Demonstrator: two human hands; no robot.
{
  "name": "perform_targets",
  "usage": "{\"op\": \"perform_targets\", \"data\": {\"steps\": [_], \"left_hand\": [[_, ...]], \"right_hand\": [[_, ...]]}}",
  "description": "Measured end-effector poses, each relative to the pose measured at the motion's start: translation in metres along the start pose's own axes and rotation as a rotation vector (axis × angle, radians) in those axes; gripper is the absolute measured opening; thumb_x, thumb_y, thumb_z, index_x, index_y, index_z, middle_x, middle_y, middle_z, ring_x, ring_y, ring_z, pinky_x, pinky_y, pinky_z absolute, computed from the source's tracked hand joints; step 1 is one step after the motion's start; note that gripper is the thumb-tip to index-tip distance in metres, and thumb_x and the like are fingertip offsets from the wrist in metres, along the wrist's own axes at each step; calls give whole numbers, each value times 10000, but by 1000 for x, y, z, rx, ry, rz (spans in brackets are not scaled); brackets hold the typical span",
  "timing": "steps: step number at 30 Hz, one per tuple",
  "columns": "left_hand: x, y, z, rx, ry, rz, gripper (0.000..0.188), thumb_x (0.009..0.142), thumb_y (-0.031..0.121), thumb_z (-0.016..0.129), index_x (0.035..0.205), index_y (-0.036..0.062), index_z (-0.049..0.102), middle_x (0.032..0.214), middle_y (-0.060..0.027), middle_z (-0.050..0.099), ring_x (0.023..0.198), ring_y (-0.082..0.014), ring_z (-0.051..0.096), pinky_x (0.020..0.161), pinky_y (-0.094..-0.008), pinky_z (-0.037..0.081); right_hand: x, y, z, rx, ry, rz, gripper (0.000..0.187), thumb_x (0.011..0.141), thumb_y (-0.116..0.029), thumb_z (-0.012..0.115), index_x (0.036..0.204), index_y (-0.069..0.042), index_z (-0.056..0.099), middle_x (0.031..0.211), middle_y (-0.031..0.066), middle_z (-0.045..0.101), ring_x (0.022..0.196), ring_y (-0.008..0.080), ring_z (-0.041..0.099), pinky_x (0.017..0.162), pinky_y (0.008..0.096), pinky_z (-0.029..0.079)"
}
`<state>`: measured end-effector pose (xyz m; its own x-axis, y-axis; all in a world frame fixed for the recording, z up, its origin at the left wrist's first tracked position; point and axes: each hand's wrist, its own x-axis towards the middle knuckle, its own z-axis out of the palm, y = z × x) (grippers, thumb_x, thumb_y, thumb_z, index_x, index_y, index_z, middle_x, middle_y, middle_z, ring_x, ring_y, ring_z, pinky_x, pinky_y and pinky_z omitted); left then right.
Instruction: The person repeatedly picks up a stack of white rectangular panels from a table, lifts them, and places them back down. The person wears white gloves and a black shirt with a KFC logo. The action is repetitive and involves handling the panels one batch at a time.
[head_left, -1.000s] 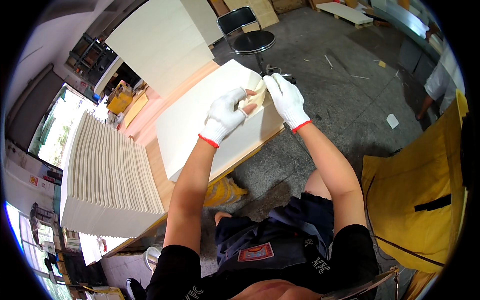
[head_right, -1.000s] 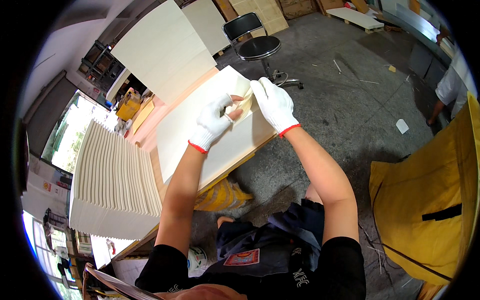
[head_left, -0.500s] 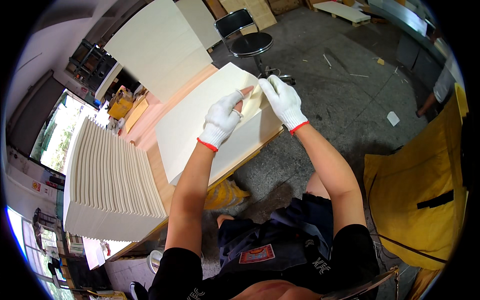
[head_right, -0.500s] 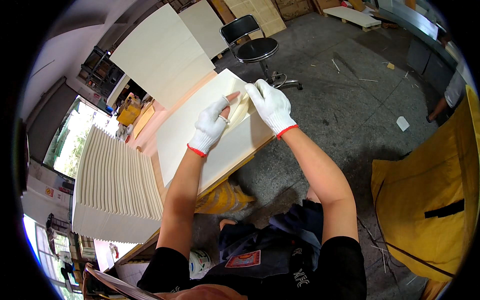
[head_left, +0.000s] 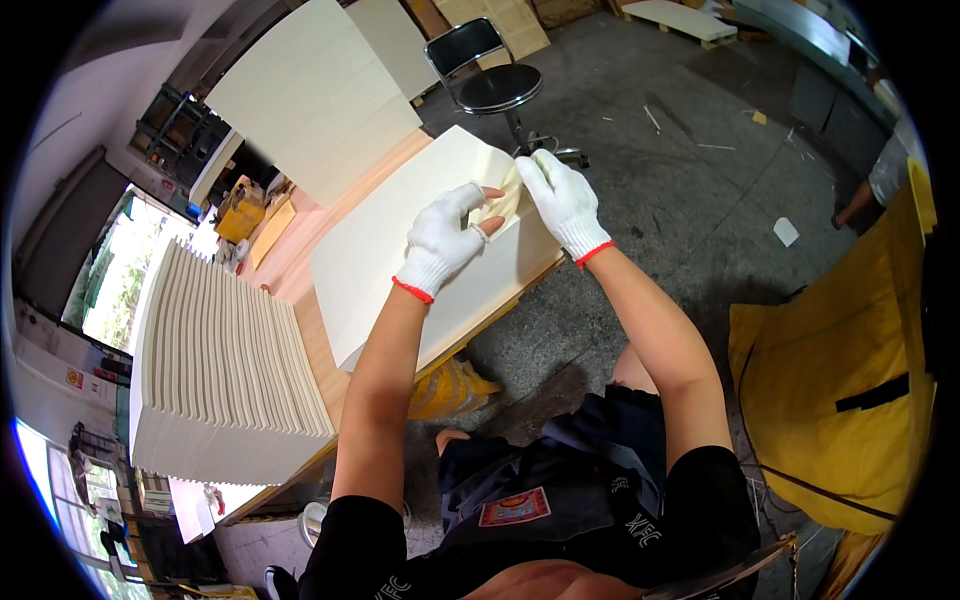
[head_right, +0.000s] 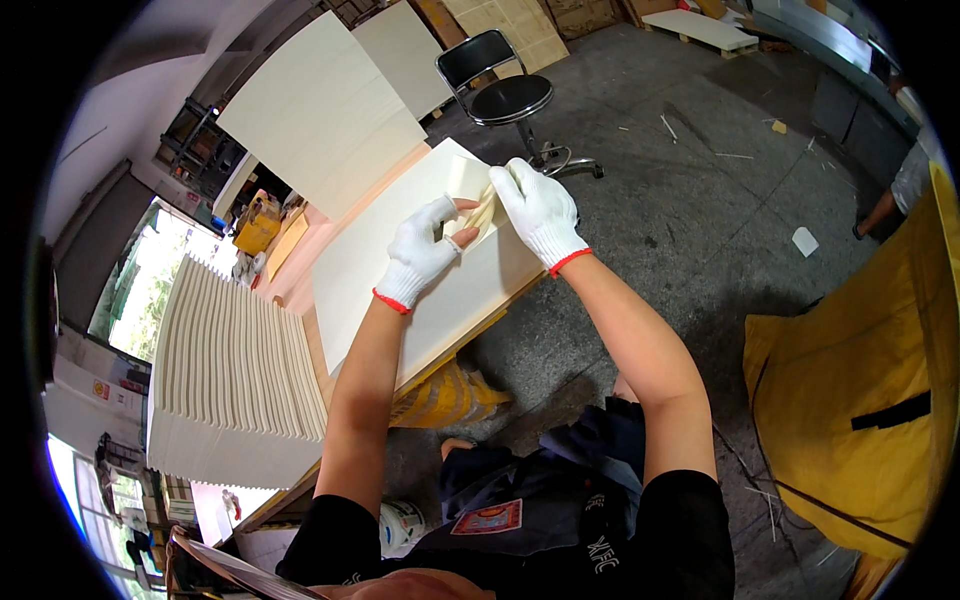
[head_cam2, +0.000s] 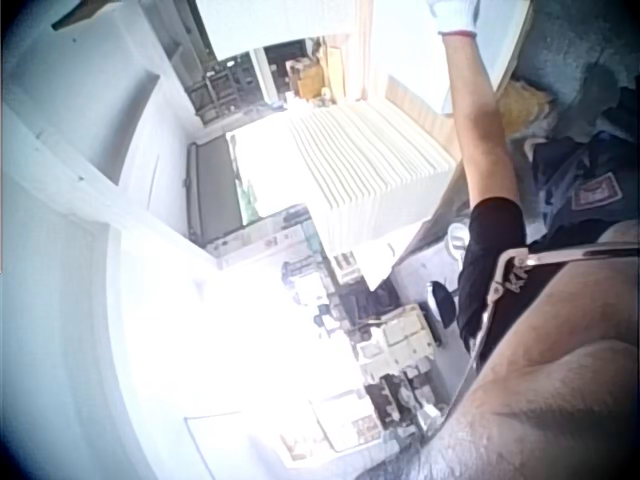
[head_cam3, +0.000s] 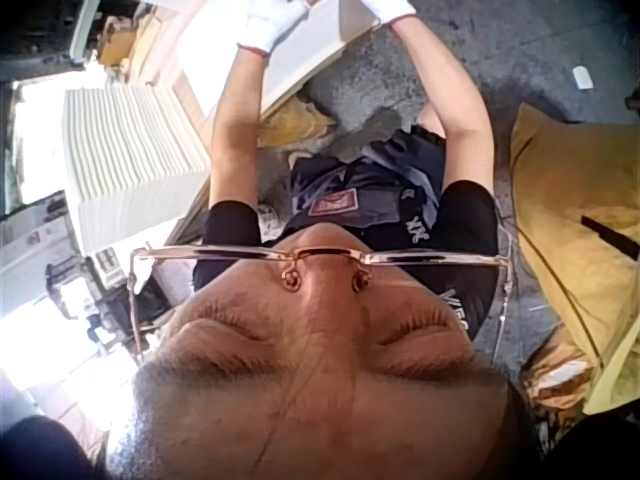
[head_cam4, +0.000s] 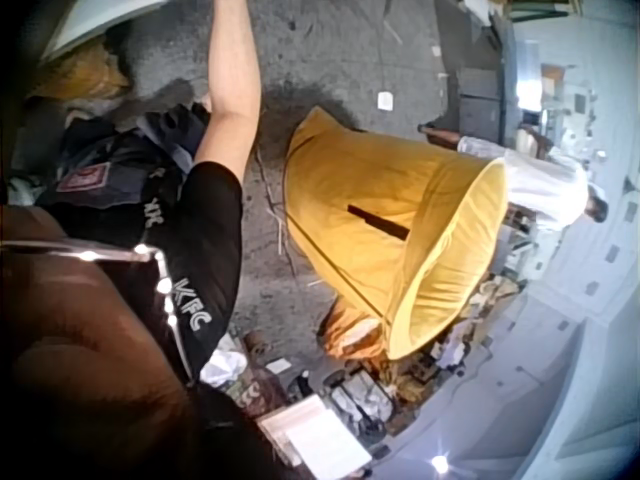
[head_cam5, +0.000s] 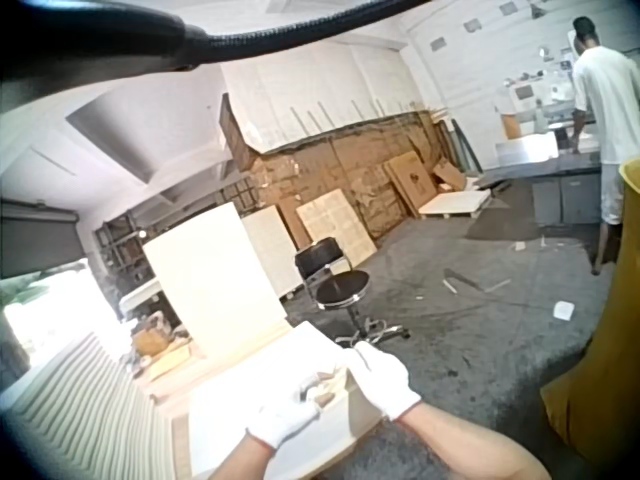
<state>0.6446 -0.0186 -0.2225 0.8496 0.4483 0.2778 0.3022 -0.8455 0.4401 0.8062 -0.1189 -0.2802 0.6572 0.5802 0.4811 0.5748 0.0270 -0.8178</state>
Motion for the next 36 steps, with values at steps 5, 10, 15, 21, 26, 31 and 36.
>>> {"op": "perform_targets", "data": {"steps": [5, 10, 15, 21, 26, 31, 36], "left_hand": [[-1, -1, 1, 68, -13, 103, 388, 861, 238, 707, 1246, 208, 666, 1076, -127, 681, 1004, -294, 661, 850, -390, 530], [-19, 15, -4, 358, 77, 34, 627, 775, 24, 624, 1381, 161, 539, 1086, -135, 689, 1009, -361, 658, 877, -439, 536], [-41, -4, -19, 617, -25, -107, 504, 833, 131, 607, 1331, 142, 530, 1072, -181, 694, 958, -400, 668, 837, -494, 538], [-40, -11, -104, 271, 284, -394, 342, 912, 329, 593, 1116, 68, 680, 916, -260, 703, 891, -418, 699, 783, -512, 548], [-108, -54, -181, -334, 904, -163, 253, 907, 170, 737, 1076, -16, 705, 896, -47, 723, 763, -121, 617, 714, -284, 506], [-162, -85, -195, -543, 1261, -149, 324, 902, 166, 756, 1131, -44, 663, 1004, -57, 701, 880, -138, 603, 801, -286, 477], [-173, -97, -195, -637, 1381, -131, 353, 881, 170, 778, 1132, -48, 659, 1013, -60, 694, 894, -151, 587, 821, -295, 469]], "right_hand": [[-1, -2, -2, -15, -25, 12, 486, 991, -544, 434, 959, -92, 607, 826, 193, 664, 815, 403, 657, 737, 487, 480], [-2, -8, -31, -41, -43, 153, 558, 943, -617, 464, 1096, -109, 636, 913, 158, 723, 903, 371, 693, 825, 468, 499], [-6, -6, -40, -36, -2, 137, 497, 955, -574, 505, 1109, -122, 642, 926, 160, 715, 910, 372, 691, 816, 456, 502], [-54, -92, 21, 76, -171, -345, 315, 961, -454, 596, 1091, -173, 657, 983, 113, 703, 925, 256, 692, 782, 392, 549], [-94, -158, 106, -161, -607, -602, 747, 872, -604, 616, 1306, 2, 561, 1347, 188, 560, 1235, 377, 546, 1070, 453, 404], [-140, -190, 175, -680, -690, -628, 938, 829, -659, 636, 1431, 35, 447, 1480, 210, 449, 1401, 349, 401, 1170, 492, 266], [-149, -181, 184, -721, -590, -661, 1024, 776, -674, 682, 1436, 62, 417, 1448, 213, 450, 1351, 352, 401, 1157, 539, 230]]}}
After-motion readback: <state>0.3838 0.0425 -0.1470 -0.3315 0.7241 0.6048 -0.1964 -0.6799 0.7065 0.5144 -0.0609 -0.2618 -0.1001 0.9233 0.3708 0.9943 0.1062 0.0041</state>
